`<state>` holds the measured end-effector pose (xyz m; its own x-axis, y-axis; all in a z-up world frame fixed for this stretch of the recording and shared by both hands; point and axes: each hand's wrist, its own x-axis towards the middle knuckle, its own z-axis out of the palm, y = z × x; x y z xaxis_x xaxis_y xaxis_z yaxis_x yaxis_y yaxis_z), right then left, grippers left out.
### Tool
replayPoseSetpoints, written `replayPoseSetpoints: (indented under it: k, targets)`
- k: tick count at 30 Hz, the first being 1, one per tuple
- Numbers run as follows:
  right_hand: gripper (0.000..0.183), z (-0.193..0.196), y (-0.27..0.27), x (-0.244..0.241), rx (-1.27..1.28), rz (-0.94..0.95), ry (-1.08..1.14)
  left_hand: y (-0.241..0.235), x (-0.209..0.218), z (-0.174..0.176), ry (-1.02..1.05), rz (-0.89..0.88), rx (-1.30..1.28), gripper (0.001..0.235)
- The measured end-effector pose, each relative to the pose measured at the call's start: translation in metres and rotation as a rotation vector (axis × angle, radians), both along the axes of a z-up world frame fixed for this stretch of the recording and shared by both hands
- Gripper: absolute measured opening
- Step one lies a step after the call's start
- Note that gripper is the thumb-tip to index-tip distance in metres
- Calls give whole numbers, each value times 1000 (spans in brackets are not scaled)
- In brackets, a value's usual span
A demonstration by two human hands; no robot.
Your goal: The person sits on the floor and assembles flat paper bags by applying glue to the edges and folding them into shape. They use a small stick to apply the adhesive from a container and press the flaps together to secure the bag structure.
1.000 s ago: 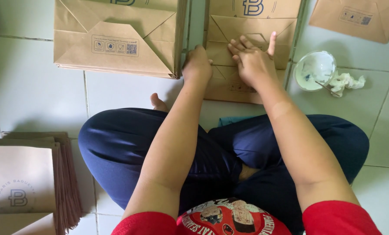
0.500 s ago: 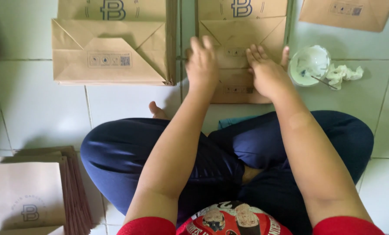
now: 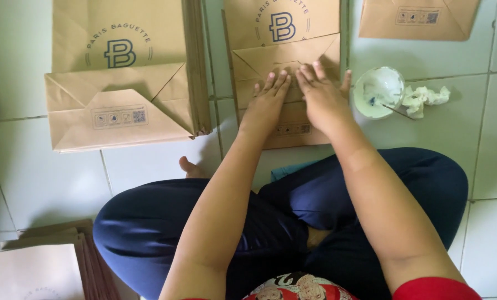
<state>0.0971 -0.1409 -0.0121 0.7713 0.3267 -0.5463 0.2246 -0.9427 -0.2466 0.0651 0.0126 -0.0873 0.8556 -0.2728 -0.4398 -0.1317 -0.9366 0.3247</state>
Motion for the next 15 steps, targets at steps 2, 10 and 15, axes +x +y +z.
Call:
replayPoseSetpoints:
  k: [2,10,15]
  targets:
    - [64,-14,8,2,-43,34,-30,1,1,14,34,4,-10,85]
    - [61,-25,4,-8,-181,31,-48,12,-1,42,137,27,-85,85]
    - [61,-59,-33,-15,-266,15,66,16,-1,35,167,40,-138,82]
